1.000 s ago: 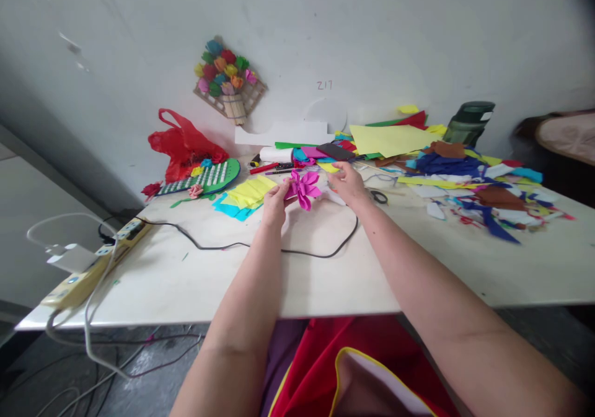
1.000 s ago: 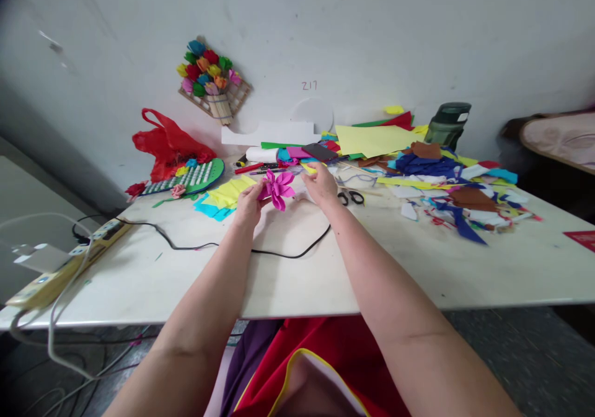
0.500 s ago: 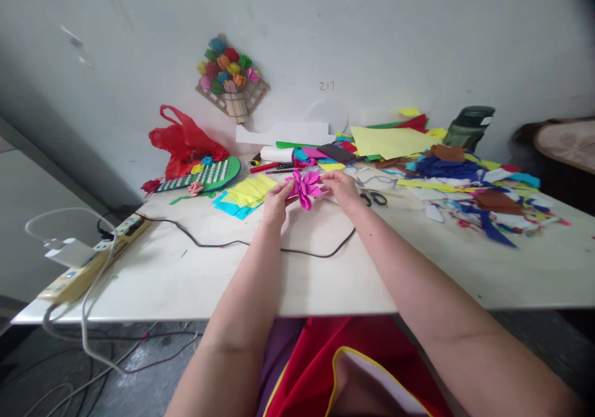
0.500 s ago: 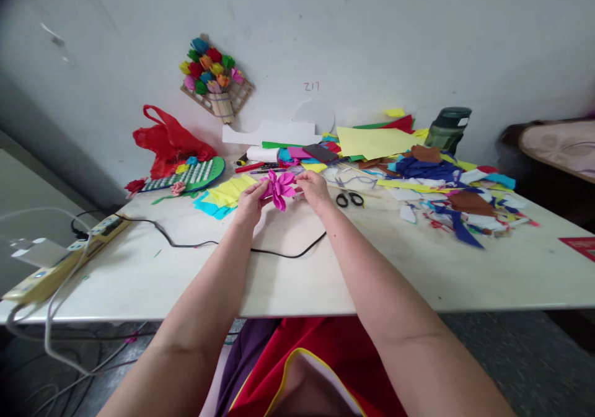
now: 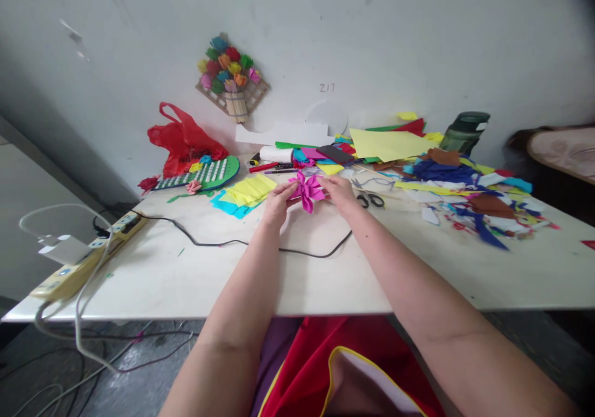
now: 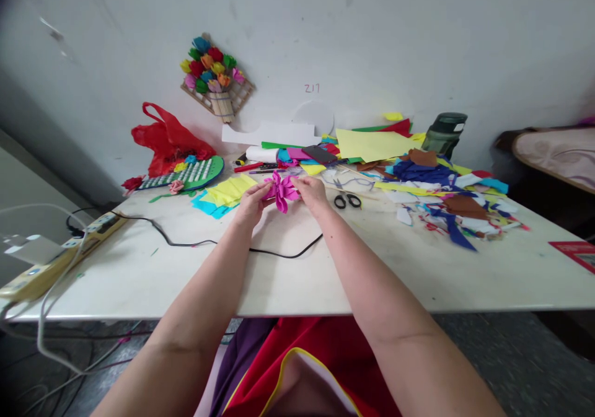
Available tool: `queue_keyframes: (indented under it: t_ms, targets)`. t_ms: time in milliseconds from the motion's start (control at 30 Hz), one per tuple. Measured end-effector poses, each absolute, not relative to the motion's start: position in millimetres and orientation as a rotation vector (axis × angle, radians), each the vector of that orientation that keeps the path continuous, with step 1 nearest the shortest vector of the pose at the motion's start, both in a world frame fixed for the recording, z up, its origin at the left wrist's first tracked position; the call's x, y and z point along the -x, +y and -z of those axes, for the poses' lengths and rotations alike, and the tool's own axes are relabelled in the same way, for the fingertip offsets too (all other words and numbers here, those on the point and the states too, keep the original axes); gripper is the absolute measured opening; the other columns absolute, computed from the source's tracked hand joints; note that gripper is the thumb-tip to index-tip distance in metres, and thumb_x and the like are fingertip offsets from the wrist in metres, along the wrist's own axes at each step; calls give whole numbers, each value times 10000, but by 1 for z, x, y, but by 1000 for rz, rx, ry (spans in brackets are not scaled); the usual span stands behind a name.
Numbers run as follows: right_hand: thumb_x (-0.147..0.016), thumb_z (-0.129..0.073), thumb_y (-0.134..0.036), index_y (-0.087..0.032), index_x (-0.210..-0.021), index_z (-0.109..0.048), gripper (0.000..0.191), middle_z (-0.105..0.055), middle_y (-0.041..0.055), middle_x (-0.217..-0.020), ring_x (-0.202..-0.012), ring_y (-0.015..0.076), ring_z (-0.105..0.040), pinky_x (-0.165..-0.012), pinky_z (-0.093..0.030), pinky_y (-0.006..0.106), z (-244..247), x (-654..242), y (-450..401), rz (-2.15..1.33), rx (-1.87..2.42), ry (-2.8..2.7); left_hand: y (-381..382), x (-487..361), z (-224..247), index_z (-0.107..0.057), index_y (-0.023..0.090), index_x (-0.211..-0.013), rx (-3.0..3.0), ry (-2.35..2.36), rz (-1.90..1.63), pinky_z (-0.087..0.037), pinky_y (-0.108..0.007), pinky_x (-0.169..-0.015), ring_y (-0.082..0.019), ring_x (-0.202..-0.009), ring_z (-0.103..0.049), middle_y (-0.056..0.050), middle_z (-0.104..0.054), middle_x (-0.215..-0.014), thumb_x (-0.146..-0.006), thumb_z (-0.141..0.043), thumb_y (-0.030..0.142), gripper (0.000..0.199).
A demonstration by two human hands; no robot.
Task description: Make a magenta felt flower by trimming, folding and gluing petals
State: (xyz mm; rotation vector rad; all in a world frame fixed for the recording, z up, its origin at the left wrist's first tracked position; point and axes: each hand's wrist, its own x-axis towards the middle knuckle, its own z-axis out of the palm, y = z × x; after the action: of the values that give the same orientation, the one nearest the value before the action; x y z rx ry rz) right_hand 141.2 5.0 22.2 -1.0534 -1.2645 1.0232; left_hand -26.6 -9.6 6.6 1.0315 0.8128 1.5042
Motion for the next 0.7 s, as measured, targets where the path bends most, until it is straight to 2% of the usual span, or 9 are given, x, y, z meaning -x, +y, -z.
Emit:
queue_keyframes:
  t_ms: [133,267,400,700]
  targets:
    - [-620,-674,-428,-183,-519,-517,308,-464,-41,-474,-515,113,-455,-512,-351,250,-19,-142,8,-915,1105,-1306,-11,25,-7,-716,148,-890,-1029,793,-1492,-540,-347,-744,-176,-766,-657,-61,-708,-887,-587,-797,359,378]
    - [-605,-666,-376,-192,-464,-446,320,-362,-74,-440,-471,80,-341,-496,-275,245,-19,-143,7,-858,1145,-1338,-14,25,-8,-697,172,-1018,-1069,808,-1436,-558,-348,-703,-165,-729,-653,-42,-696,-846,-619,-775,343,442]
    - [-601,-652,-357,-189,-462,-436,306,-354,-75,-455,-491,76,-332,-510,-268,241,-23,-142,4,-843,1125,-1358,-18,25,-11,-665,189,-1108,-1081,852,-1399,-564,-339,-692,-154,-711,-645,-23,-685,-788,-633,-764,345,510]
    - [-596,-672,-318,-192,-457,-400,330,-337,-82,-456,-499,72,-324,-522,-263,244,-28,-141,-1,-885,1134,-1392,-15,26,-12,-649,147,-1075,-1029,875,-1421,-545,-292,-653,-128,-619,-640,-12,-679,-731,-600,-791,330,529]
